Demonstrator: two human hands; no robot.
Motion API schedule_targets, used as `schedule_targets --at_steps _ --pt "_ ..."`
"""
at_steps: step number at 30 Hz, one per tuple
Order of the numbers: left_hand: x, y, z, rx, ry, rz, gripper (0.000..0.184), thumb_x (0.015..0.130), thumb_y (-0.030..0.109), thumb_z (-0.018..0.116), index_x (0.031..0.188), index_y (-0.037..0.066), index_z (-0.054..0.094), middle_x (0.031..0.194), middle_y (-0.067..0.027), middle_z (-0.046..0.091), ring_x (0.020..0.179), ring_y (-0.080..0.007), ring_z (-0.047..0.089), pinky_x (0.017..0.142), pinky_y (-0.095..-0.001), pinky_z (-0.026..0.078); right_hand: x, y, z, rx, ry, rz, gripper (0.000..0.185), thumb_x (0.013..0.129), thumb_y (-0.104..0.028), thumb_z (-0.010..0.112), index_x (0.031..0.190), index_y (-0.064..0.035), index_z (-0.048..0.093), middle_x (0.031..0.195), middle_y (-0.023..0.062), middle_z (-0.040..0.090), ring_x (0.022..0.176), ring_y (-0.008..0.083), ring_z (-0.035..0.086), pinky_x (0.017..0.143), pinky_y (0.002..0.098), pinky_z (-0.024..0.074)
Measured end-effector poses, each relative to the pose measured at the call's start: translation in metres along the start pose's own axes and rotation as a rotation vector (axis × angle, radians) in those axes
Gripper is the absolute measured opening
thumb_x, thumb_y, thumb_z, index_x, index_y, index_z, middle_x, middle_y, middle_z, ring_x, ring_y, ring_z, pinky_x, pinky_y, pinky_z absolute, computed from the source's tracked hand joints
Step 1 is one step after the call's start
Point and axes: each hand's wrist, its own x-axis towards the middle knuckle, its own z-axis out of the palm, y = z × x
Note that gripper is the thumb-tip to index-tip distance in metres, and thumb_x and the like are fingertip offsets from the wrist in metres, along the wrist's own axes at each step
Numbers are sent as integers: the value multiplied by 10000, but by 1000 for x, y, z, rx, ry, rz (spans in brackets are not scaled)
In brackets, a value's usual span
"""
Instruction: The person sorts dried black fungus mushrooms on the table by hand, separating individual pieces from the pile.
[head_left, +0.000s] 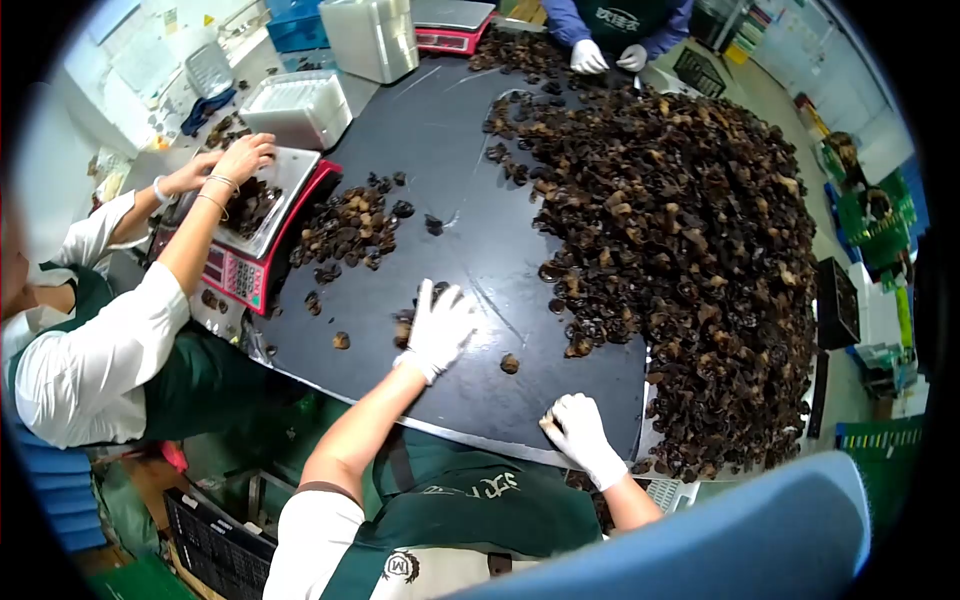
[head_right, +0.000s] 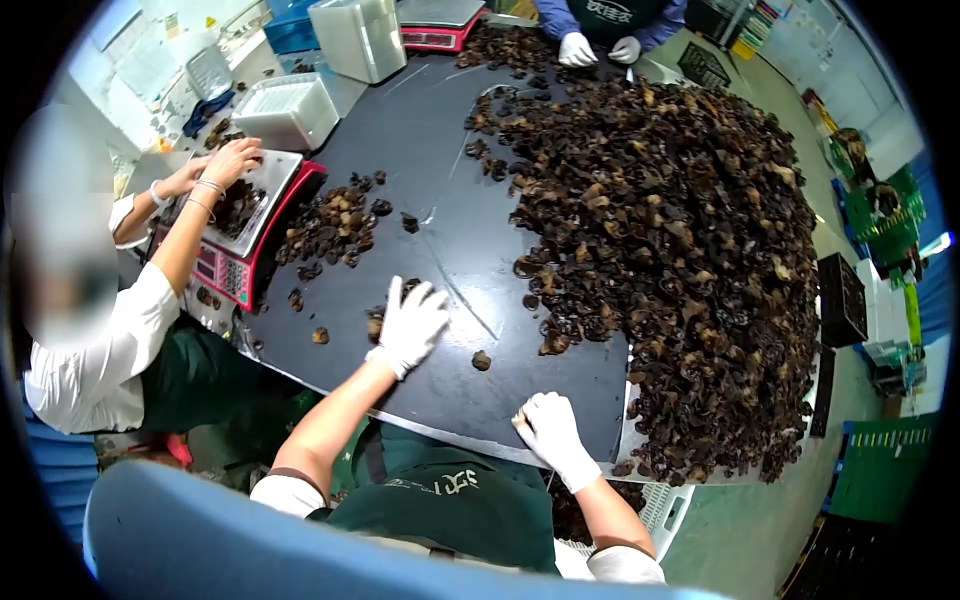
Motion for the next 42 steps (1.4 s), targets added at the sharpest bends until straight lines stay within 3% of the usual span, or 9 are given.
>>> schedule_targets --at_steps 9,14,19,22,23,24,29,33,42 --pt "-3 -113 16 255 207 -364 303 939 329 573 1194 178 635 1420 -109 491 1366 -366 375 1153 -654 177 -103 9 -67 -4 -980 284 266 790 -341 646 717 -90 695 765 174 692 789 349 693 730 440 558" --pt "31 9 -64 -290 163 82 314 742 323 674 965 106 633 986 -99 563 927 -313 521 803 -465 369 -31 34 -75 15 -183 171 222 860 -261 625 744 -74 652 732 148 640 731 343 626 686 442 496" --pt "0 71 -1 -293 111 317 329 827 368 696 1055 134 660 1116 -86 604 1087 -314 550 1062 -548 343 52 87 -45 -202 592 187 254 808 -76 644 1062 -73 645 1038 124 622 911 327 585 837 426 493" --pt "0 27 6 -230 106 129 179 819 299 672 901 140 669 958 -67 624 1019 -283 568 1033 -528 353 56 83 -41 -179 345 316 286 805 -80 641 1091 -78 650 1103 116 636 976 327 603 883 446 492" --pt "20 21 -37 -71 -364 -115 144 849 279 626 846 149 688 953 -66 641 1041 -267 563 1038 -507 341 50 84 -33 -181 319 315 296 799 -82 650 1095 -82 643 1097 116 633 965 323 600 868 447 494" --pt "1 -11 -12 -23 33 -74 128 796 212 659 897 134 669 920 -65 615 982 -282 560 979 -515 367 40 84 -29 -109 322 307 284 799 -80 639 1083 -79 633 1086 121 625 960 327 598 859 434 498" --pt "-19 -67 -11 213 182 -224 464 781 154 691 1233 104 597 1379 -199 483 1325 -434 396 1125 -610 265 -20 76 -65 394 173 427 167 808 -65 584 960 -21 638 967 146 691 924 301 678 842 350 533" --pt "13 -20 -21 -43 214 -49 506 810 209 690 1294 96 594 1398 -213 472 1318 -449 404 1108 -583 301 -59 77 -107 585 -678 563 320 764 -290 719 973 -48 718 877 107 713 841 233 689 820 357 540" --pt "126 71 46 -490 161 -69 583 875 268 674 1410 110 506 1479 -241 413 1365 -430 377 1156 -502 301 45 78 -20 -63 428 159 296 820 -217 691 1086 -94 649 982 110 641 906 317 603 820 400 505"
